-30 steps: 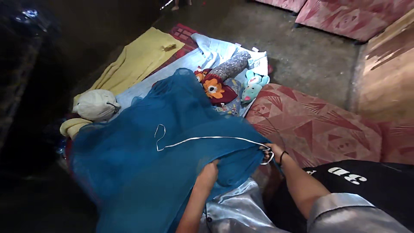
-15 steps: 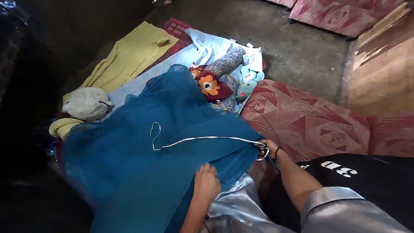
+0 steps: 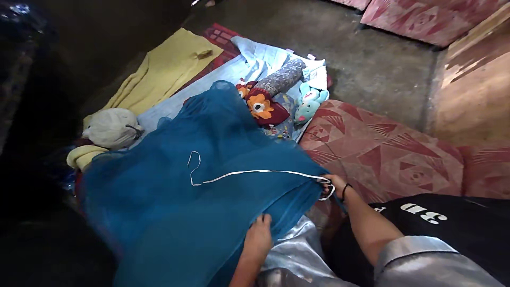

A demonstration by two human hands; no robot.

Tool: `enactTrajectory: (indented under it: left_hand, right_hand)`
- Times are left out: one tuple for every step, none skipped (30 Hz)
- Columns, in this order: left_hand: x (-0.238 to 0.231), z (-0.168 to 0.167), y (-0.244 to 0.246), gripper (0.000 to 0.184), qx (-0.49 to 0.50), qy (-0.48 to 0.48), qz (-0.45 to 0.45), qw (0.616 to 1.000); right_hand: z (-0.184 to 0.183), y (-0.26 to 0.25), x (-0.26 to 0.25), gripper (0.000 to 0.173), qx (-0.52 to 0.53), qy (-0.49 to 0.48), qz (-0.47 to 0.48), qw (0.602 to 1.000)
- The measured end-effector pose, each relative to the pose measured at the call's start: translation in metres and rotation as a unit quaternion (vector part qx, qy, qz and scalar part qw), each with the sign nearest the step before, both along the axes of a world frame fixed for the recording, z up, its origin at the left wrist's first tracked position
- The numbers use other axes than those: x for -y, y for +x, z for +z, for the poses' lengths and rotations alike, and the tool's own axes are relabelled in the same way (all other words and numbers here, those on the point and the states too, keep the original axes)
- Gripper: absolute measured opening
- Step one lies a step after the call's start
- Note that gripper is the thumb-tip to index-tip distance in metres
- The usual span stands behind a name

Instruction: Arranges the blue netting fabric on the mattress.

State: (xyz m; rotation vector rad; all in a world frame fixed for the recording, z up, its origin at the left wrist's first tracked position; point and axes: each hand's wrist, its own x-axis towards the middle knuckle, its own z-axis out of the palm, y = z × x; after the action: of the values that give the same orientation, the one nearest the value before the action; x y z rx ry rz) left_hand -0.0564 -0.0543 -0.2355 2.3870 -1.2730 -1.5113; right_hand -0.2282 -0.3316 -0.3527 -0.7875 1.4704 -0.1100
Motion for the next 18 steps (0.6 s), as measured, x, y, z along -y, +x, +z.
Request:
enactTrajectory:
  left_hand:
    - [-0.001,0.004,0.007,0.056,0.003,-0.033,0.04,0.999]
    - [-0.001,0.008,0.014,0.06,0.012,-0.07,0.074,0.995]
    - [-0.001,0.011,0.019,0.06,0.027,-0.105,0.097,0.989]
    - [0.001,0.015,0.024,0.059,0.043,-0.131,0.11,0.984]
    - [0.005,0.019,0.029,0.056,0.054,-0.143,0.116,0.982]
    - [0.009,0.022,0.033,0.054,0.062,-0.147,0.116,0.98]
    - [0.013,0.025,0.037,0.053,0.065,-0.149,0.111,0.98]
    - [0.016,0.026,0.04,0.053,0.061,-0.146,0.103,0.982]
    - [0.019,0.027,0.043,0.054,0.048,-0.135,0.093,0.985]
    - [0.022,0.028,0.046,0.055,0.034,-0.129,0.087,0.987]
    - [0.023,0.029,0.048,0.056,0.022,-0.129,0.087,0.988]
    - [0.023,0.028,0.049,0.055,0.015,-0.139,0.091,0.986]
    - [0.022,0.027,0.049,0.053,0.012,-0.156,0.098,0.983]
    - [0.021,0.025,0.048,0.051,0.01,-0.18,0.108,0.978]
    - [0.019,0.023,0.047,0.05,0.008,-0.202,0.114,0.973]
    - [0.018,0.022,0.047,0.051,0.007,-0.214,0.115,0.97]
    - [0.018,0.021,0.048,0.052,0.011,-0.217,0.113,0.97]
    - [0.019,0.021,0.05,0.051,0.018,-0.209,0.106,0.972]
  right_hand:
    - [0.001,0.0,0.0,0.031,0.001,0.0,-0.001,1.0]
    - [0.002,0.001,-0.001,0.031,0.001,-0.002,-0.001,1.0]
    - [0.004,0.002,-0.002,0.031,-0.001,-0.004,0.002,1.0]
    - [0.005,0.002,-0.003,0.031,-0.003,-0.006,0.004,1.0]
    - [0.006,0.003,-0.003,0.03,-0.005,-0.008,0.007,1.0]
    - [0.007,0.003,-0.003,0.03,-0.007,-0.012,0.009,1.0]
    - [0.008,0.004,-0.004,0.03,-0.009,-0.015,0.009,1.0]
    - [0.008,0.004,-0.004,0.03,-0.012,-0.016,0.007,1.0]
    - [0.007,0.004,-0.004,0.031,-0.013,-0.015,0.007,1.0]
    - [0.007,0.004,-0.004,0.031,-0.014,-0.013,0.007,1.0]
    - [0.007,0.004,-0.003,0.031,-0.014,-0.014,0.004,1.0]
    - [0.006,0.004,-0.003,0.031,-0.015,-0.015,0.003,1.0]
    - [0.006,0.004,-0.003,0.032,-0.014,-0.014,0.003,1.0]
    - [0.006,0.004,-0.003,0.032,-0.014,-0.014,0.002,1.0]
    - [0.007,0.004,-0.004,0.032,-0.015,-0.014,0.002,1.0]
    - [0.009,0.005,-0.005,0.032,-0.018,-0.014,0.003,1.0]
    - [0.011,0.006,-0.005,0.031,-0.02,-0.014,0.003,1.0]
    - [0.013,0.006,-0.006,0.03,-0.021,-0.015,0.001,1.0]
